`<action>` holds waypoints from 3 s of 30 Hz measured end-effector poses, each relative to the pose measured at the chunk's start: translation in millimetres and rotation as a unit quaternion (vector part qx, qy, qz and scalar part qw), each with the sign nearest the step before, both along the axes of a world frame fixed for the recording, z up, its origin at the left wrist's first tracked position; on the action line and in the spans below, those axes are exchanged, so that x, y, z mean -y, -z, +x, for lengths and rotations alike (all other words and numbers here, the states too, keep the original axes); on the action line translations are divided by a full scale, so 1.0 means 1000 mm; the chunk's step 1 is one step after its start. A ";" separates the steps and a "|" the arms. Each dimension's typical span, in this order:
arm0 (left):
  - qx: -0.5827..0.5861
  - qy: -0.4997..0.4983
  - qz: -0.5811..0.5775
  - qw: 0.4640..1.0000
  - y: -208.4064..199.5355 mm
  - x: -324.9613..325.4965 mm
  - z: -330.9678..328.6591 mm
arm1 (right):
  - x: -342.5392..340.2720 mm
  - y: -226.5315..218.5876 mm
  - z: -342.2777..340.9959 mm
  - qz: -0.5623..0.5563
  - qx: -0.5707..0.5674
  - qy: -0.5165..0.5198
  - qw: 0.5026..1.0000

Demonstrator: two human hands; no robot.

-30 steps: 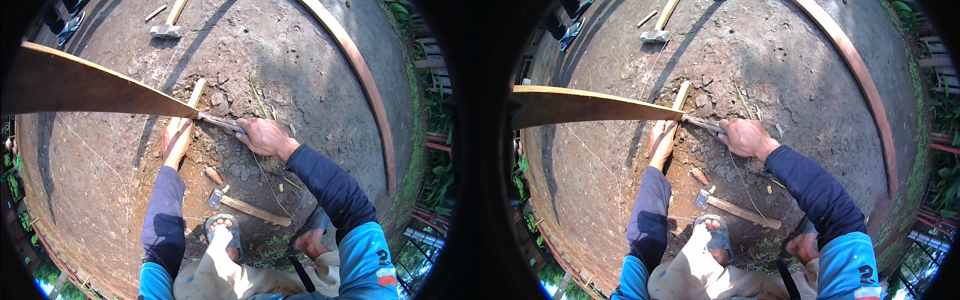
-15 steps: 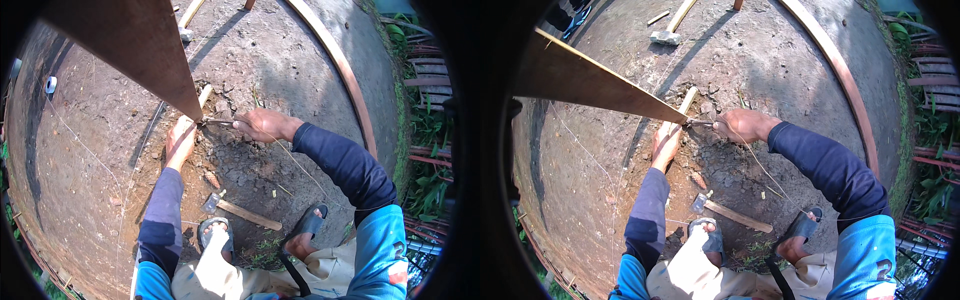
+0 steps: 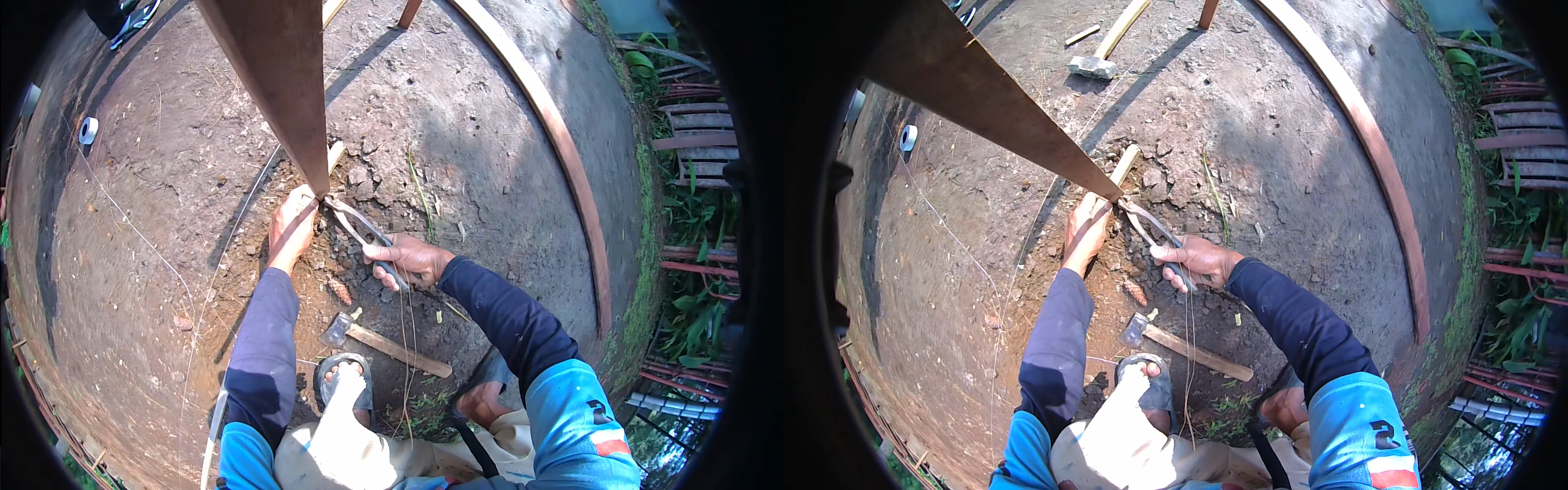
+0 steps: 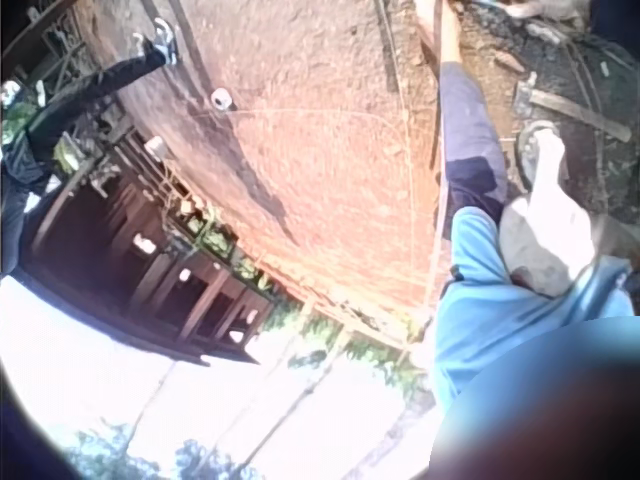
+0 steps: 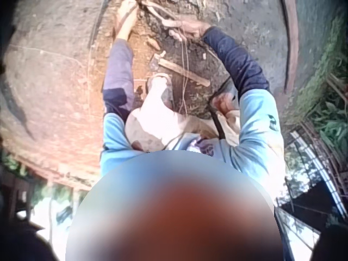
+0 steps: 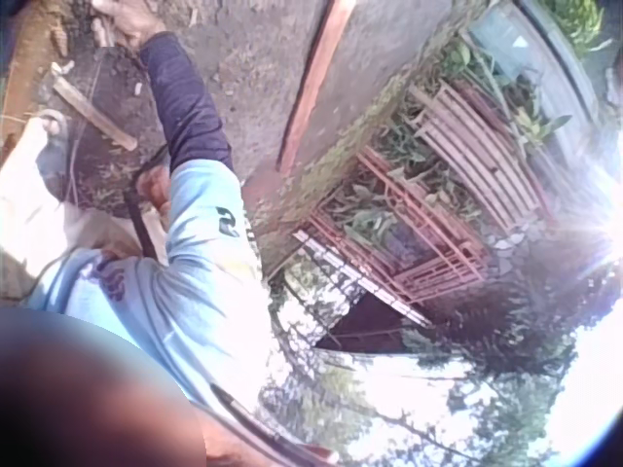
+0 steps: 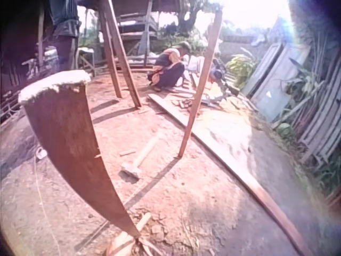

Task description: The person secures wooden planks to vertical posts using a hammer and nails, then ties string between the posts to form a frame. They adjust the string and planks to align them properly.

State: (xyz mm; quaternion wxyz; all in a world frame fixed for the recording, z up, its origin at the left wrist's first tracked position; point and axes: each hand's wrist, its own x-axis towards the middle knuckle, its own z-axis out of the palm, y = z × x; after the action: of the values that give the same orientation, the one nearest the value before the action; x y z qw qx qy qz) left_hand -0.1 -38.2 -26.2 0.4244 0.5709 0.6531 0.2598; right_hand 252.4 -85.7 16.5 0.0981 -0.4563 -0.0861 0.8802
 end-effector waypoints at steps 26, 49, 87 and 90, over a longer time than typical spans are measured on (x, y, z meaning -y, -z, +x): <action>-0.046 -0.001 -0.037 0.998 -0.012 -0.002 0.005 | 0.043 0.004 -0.008 0.009 -0.020 0.167 0.986; -0.043 -0.014 -0.030 0.999 -0.011 -0.001 0.007 | 0.037 -0.008 -0.001 0.503 0.389 -0.139 0.759; -0.028 0.003 -0.027 0.999 -0.020 0.000 0.004 | 0.047 -0.003 -0.002 0.094 0.050 0.142 0.984; -0.033 -0.006 -0.028 0.999 -0.021 0.001 0.006 | 0.047 -0.004 -0.010 0.193 0.169 -0.033 0.966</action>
State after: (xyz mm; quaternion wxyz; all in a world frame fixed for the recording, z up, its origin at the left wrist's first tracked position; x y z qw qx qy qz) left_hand 6.1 -38.7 -5.2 0.4169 0.5628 0.6773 0.2251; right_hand 242.3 -133.2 20.4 0.1394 -0.5674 -0.2845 0.7600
